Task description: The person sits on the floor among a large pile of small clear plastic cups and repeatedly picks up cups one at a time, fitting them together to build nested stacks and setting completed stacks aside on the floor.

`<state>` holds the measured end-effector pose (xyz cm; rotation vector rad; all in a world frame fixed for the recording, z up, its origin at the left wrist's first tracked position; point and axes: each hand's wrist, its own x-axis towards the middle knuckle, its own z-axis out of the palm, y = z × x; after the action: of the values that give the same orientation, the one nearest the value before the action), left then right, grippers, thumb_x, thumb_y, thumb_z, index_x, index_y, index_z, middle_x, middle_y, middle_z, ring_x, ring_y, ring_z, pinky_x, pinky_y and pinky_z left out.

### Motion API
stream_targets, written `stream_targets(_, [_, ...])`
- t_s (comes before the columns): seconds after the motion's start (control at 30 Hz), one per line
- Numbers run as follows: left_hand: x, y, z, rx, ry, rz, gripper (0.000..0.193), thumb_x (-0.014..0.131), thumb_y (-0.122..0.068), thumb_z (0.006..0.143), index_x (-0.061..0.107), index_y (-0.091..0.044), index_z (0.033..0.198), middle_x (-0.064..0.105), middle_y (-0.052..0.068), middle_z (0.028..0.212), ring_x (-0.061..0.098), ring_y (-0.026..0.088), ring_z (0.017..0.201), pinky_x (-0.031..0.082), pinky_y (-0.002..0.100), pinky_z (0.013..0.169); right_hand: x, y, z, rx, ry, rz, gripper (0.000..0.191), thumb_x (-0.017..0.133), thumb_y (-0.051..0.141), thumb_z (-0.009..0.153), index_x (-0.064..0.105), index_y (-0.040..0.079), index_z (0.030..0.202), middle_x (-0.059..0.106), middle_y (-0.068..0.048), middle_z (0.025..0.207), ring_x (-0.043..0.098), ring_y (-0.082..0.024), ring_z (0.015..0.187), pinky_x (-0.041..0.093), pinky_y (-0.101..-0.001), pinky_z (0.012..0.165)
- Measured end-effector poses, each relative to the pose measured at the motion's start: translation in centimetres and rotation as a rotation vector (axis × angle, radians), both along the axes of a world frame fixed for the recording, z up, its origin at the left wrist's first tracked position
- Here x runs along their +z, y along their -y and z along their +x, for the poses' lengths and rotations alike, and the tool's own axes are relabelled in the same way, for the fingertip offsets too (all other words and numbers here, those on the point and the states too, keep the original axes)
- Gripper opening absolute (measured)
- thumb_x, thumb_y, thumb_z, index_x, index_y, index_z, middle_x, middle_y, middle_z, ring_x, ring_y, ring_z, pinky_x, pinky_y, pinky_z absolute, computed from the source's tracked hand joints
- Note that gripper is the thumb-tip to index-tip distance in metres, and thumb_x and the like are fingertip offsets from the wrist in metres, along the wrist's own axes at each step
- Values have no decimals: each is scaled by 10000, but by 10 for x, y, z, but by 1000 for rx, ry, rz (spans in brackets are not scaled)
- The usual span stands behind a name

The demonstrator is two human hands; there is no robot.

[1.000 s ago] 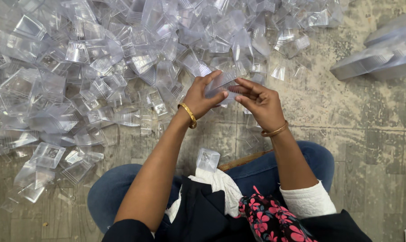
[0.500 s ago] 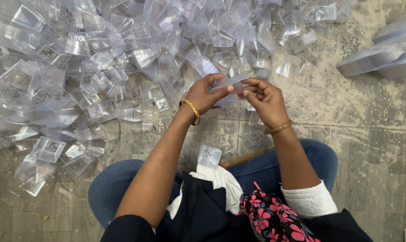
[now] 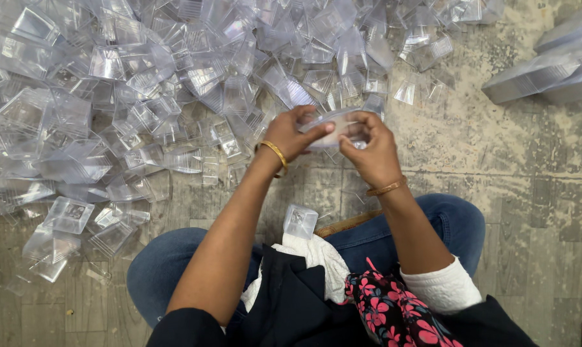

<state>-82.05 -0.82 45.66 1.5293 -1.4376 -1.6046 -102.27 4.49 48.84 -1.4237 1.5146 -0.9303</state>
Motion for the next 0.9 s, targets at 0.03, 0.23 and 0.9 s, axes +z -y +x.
stream_targets(0.03, [-2,4,6,37,94,-94,846,834,-563,727,614,-42,1355,714,140,1185,762,229,956,609,330,712,0,-7,1,-31,-104,-83,376,757,55,870,593,-6,1203,726,-68,1012,712,-158,959,596,-295,823])
stream_targets(0.23, [-2,12,25,285,212,-243,777,822,-658,739,670,-58,1209,732,131,1048,721,212,925,582,349,811,-20,-79,37,294,-928,-452,351,700,162,830,657,45,1158,666,-119,1021,622,-284,998,409,-464,957])
stream_targets(0.9, [8,7,13,184,-115,38,851,817,-528,745,467,-94,1388,637,136,1014,714,143,733,665,288,613,-91,16,-53,-15,-634,-155,132,814,112,848,817,102,979,777,-93,941,739,-237,801,591,-360,757])
